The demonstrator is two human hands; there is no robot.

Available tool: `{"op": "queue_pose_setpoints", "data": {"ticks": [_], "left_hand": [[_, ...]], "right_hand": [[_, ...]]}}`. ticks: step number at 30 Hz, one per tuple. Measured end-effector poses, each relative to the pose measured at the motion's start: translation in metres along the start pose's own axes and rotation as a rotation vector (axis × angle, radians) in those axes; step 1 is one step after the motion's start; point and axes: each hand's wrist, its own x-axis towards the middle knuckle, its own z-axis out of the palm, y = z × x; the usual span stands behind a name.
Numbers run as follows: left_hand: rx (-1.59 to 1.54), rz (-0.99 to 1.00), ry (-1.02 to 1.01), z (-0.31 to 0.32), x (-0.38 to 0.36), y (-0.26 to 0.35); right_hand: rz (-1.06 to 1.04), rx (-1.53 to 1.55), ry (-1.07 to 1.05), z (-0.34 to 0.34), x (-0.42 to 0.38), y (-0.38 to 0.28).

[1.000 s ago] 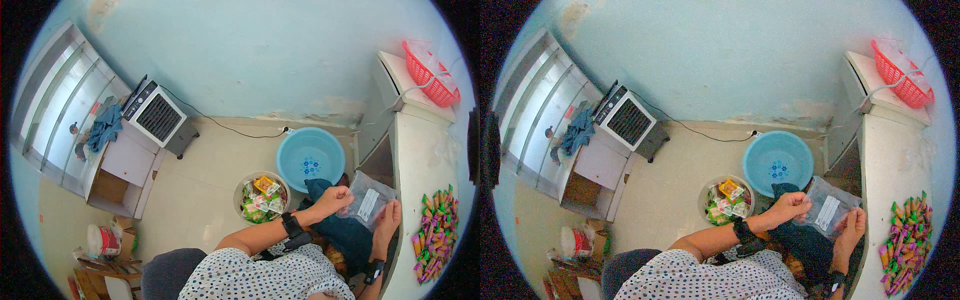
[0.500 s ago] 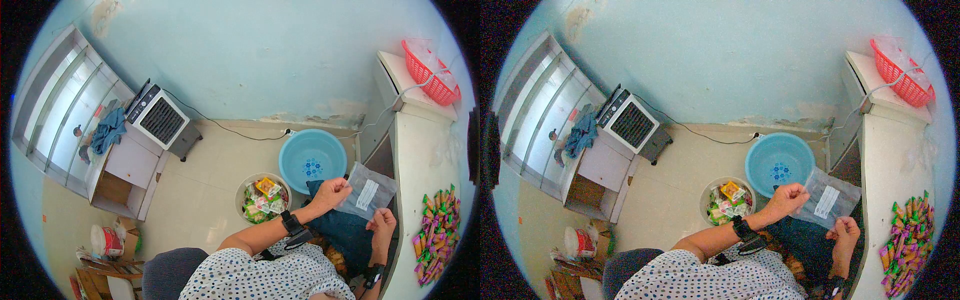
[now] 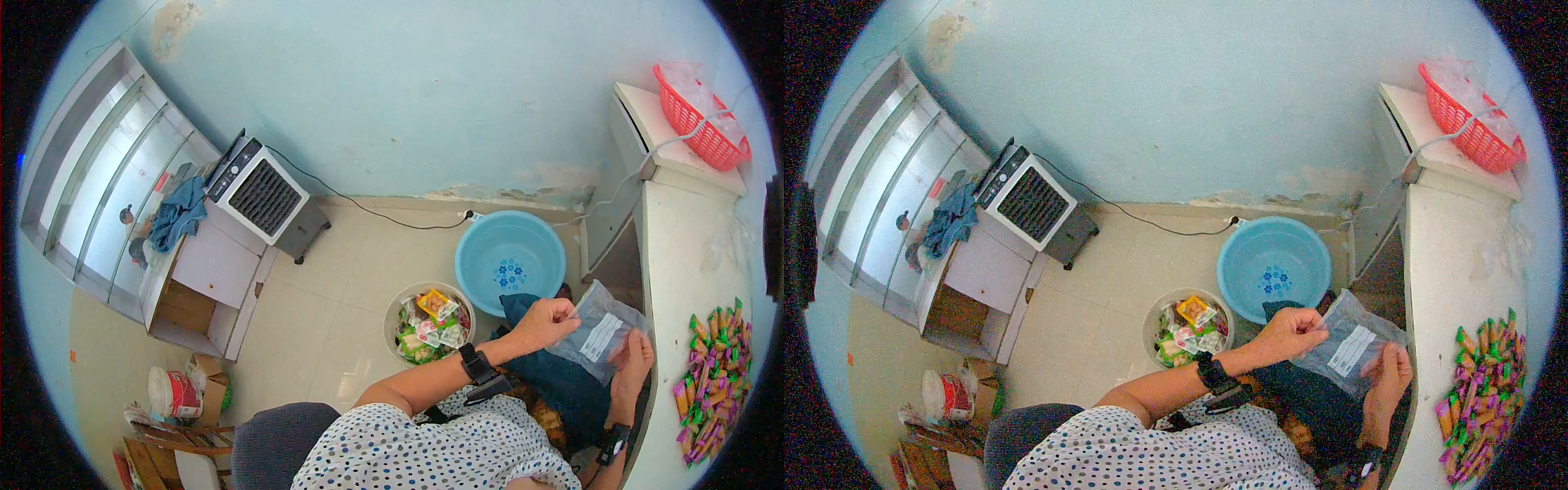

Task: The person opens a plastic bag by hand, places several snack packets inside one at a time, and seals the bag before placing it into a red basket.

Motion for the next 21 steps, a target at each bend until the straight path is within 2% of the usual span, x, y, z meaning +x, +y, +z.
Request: {"op": "queue_pose_setpoints", "data": {"ticks": [4,8,11,13,16,21], "left_hand": [[0.047,-0.005,0.029,0.0,0.0,0.007],[0.054,0.028,0.007,-0.001,0.001,-0.001],[0.049,-0.023,0.003,0.004,-0.002,0.008],[0.061,-0.016,0.026,0.005,0.0,0.004],[0.061,0.005,0.049,0.0,0.002,0.002],[0.027,0.012,0.076,-0.003,0.004,-0.001]], "right_hand": [[0.033,0.047,0.045,0.01,-0.008,-0.008],[0.022,-0.018,0.01,-0.009,-0.007,0.001],[0.0,0.002,0.047,-0.006,-0.008,-0.007],[0.008,0.052,0.028,0.002,-0.012,-0.014],[0.12,-0.048,0.003,0.014,-0.023,-0.018],[0.096,-0.112,-0.086,-0.008,-0.026,0.002]]}}
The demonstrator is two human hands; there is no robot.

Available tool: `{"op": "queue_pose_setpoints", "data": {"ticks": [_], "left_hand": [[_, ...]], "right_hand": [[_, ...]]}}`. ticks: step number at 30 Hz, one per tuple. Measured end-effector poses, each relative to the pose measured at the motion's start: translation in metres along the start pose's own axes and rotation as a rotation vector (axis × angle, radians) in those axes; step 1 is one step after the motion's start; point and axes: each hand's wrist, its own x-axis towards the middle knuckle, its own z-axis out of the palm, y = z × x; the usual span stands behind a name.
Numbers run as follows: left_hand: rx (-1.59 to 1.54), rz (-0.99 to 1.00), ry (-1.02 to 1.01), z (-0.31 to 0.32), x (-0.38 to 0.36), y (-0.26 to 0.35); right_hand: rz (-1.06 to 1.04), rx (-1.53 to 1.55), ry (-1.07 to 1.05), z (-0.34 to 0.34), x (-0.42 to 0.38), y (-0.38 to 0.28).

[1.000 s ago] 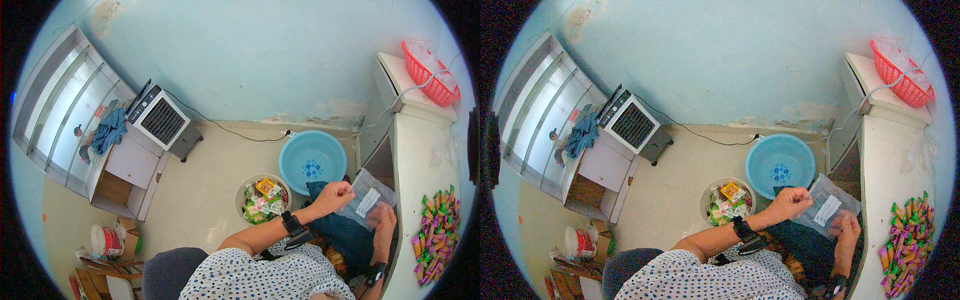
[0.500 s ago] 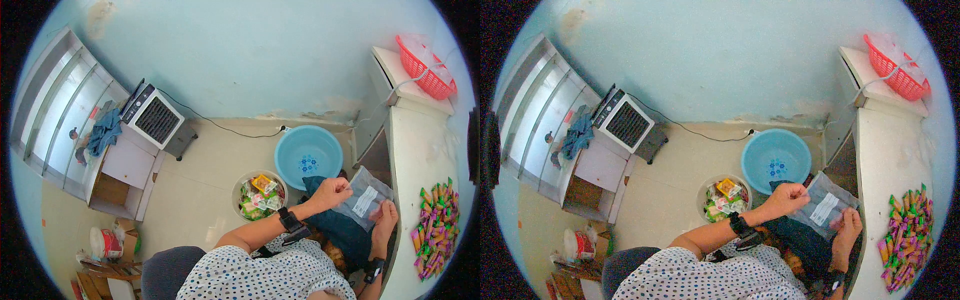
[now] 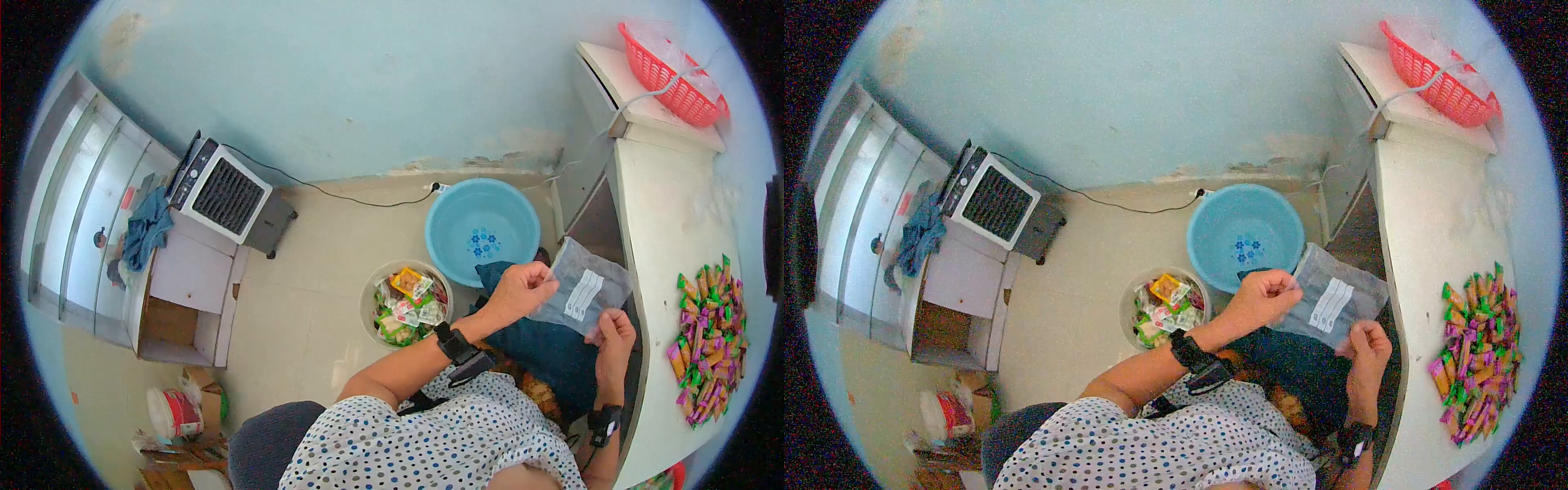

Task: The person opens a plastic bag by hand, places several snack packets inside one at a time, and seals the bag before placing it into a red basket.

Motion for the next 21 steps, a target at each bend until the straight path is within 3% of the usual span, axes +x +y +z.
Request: {"op": "queue_pose_setpoints", "data": {"ticks": [5,10,13,21], "left_hand": [[-0.08,-0.096,-0.057,0.0,-0.006,0.013],[-0.236,-0.247,-0.129,-0.001,-0.007,0.023],[-0.347,-0.319,-0.049,0.008,-0.005,0.025],[-0.367,-0.265,-0.11,0.01,0.003,0.022]], "right_hand": [[0.002,-0.071,0.171,0.016,-0.004,-0.018],[-0.004,-0.038,0.141,0.014,-0.009,-0.027],[0.006,0.045,0.159,0.009,-0.009,-0.027],[0.021,0.121,0.14,0.004,-0.012,-0.016]]}}
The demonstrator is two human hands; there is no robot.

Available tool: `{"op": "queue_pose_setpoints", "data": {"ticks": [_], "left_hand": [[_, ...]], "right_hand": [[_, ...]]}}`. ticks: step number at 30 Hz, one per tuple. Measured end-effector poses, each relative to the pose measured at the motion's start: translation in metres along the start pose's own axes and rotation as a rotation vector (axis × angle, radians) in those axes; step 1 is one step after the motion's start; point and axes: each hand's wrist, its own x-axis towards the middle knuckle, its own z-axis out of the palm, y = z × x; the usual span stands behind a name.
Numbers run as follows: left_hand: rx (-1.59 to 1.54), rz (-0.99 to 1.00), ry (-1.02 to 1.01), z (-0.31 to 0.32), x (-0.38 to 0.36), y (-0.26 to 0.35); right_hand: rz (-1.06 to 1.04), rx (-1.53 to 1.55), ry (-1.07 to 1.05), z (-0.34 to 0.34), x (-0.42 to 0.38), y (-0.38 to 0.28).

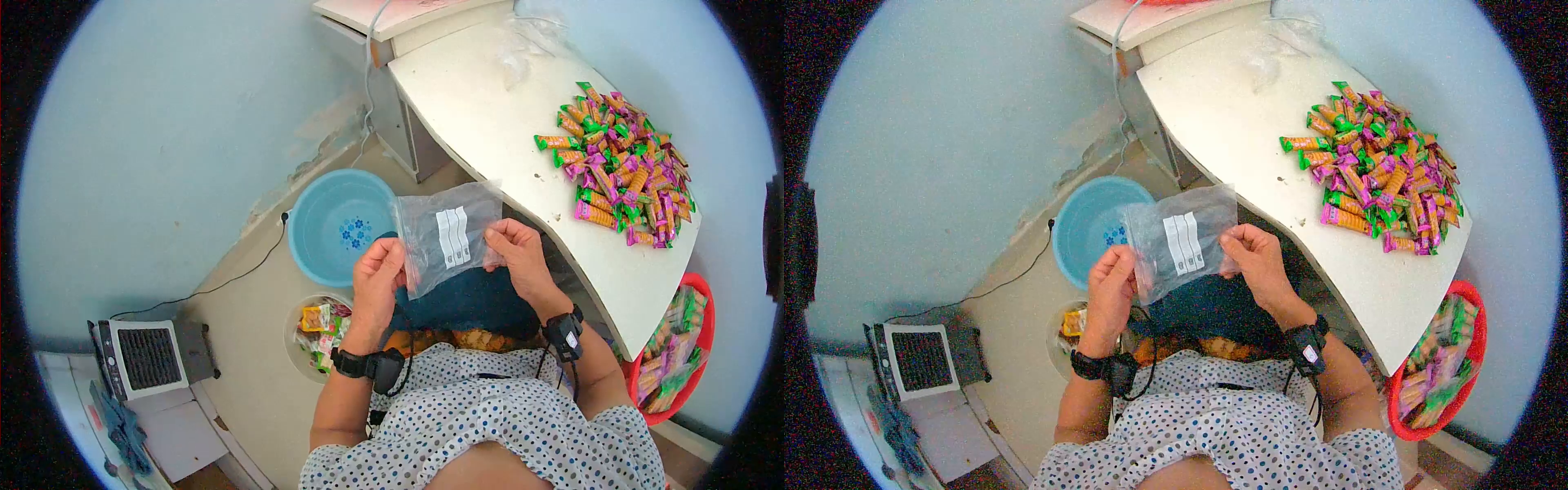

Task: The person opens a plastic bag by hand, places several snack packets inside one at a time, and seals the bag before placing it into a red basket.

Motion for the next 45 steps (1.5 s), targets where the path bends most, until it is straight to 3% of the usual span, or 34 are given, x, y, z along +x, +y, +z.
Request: {"op": "queue_pose_setpoints", "data": {"ticks": [8,10,15,22,26,31,34,38,45], "left_hand": [[-0.049,-0.004,-0.029,0.003,-0.002,0.006],[-0.002,0.018,-0.015,0.01,-0.006,0.017],[0.29,0.342,0.011,0.026,-0.013,0.055],[0.589,0.68,0.079,0.081,0.011,0.09],[0.993,1.114,0.121,0.123,0.023,0.099],[1.292,1.434,0.212,0.155,0.038,0.095],[1.293,1.426,0.158,0.17,0.054,0.075],[1.248,1.179,0.005,0.182,0.079,0.032],[1.127,0.927,-0.04,0.19,0.1,-0.014]], "right_hand": [[0.041,-0.129,0.011,0.003,0.002,-0.007],[-0.05,-0.216,0.062,0.005,0.002,-0.012],[-0.435,-0.588,0.2,0.004,0.0,-0.042],[-0.395,-0.476,-0.073,0.002,-0.001,-0.111],[-0.59,-0.589,0.177,-0.004,0.003,-0.131],[-0.487,-0.444,0.298,-0.034,0.022,-0.124],[-0.369,-0.422,0.148,-0.047,0.025,-0.127],[-0.36,-0.203,0.053,-0.054,0.034,-0.115],[-0.187,-0.067,0.097,-0.073,0.055,-0.09]]}}
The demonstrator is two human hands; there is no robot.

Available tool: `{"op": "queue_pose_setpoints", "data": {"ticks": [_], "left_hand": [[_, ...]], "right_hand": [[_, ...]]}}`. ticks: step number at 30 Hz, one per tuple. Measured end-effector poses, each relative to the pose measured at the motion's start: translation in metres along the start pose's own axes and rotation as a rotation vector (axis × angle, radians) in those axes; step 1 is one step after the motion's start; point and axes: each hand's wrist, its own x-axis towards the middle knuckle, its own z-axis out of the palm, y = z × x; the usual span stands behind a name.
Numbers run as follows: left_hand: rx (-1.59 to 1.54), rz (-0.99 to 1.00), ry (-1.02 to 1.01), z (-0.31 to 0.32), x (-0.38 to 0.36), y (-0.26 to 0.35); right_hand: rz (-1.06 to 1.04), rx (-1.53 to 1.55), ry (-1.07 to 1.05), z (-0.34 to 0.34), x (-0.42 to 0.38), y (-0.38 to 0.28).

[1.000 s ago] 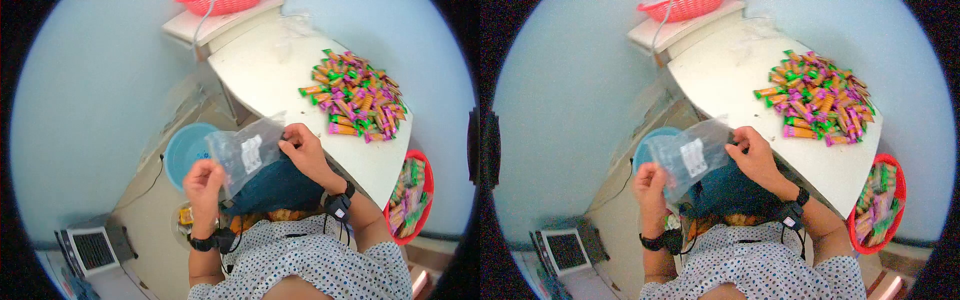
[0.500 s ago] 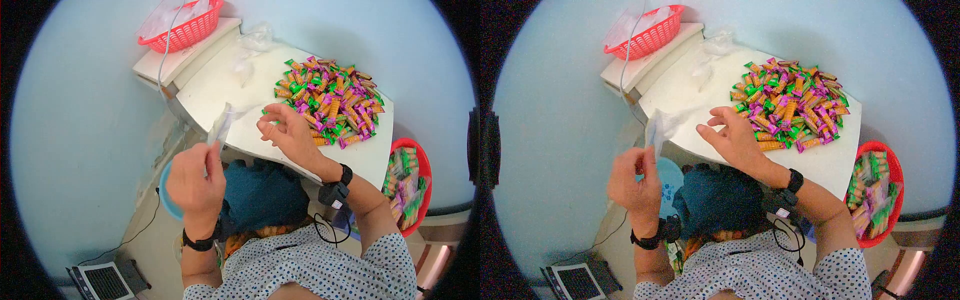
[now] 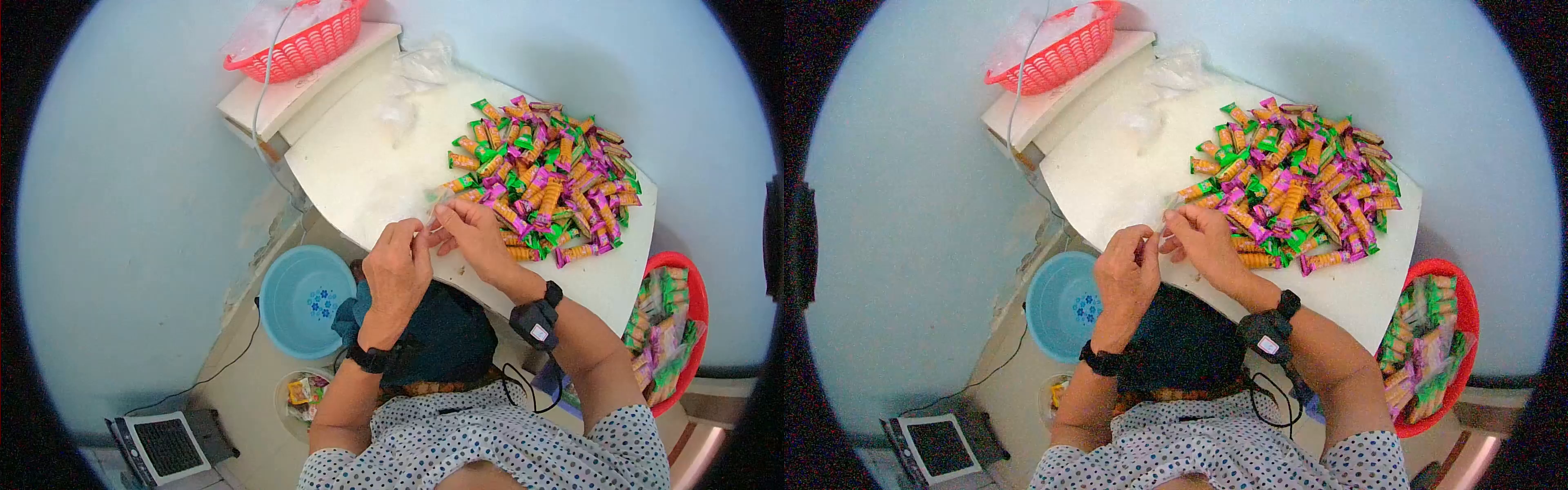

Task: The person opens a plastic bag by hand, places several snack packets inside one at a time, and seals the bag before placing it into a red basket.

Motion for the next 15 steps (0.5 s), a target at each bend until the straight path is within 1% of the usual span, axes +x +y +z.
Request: {"op": "queue_pose_setpoints", "data": {"ticks": [5,8,12,15], "left_hand": [[-0.087,-0.092,0.065,0.01,0.001,-0.004],[-0.089,-0.113,0.129,0.008,0.004,-0.007],[0.02,0.006,0.249,-0.004,0.017,-0.005],[0.12,0.048,0.2,-0.004,0.016,-0.007]], "right_hand": [[-0.009,-0.003,0.064,0.001,0.005,0.008],[-0.037,-0.107,0.085,0.002,0.005,0.014],[-0.03,-0.23,0.11,0.004,0.004,0.013],[-0.096,-0.259,0.18,0.007,0.003,0.012]]}}
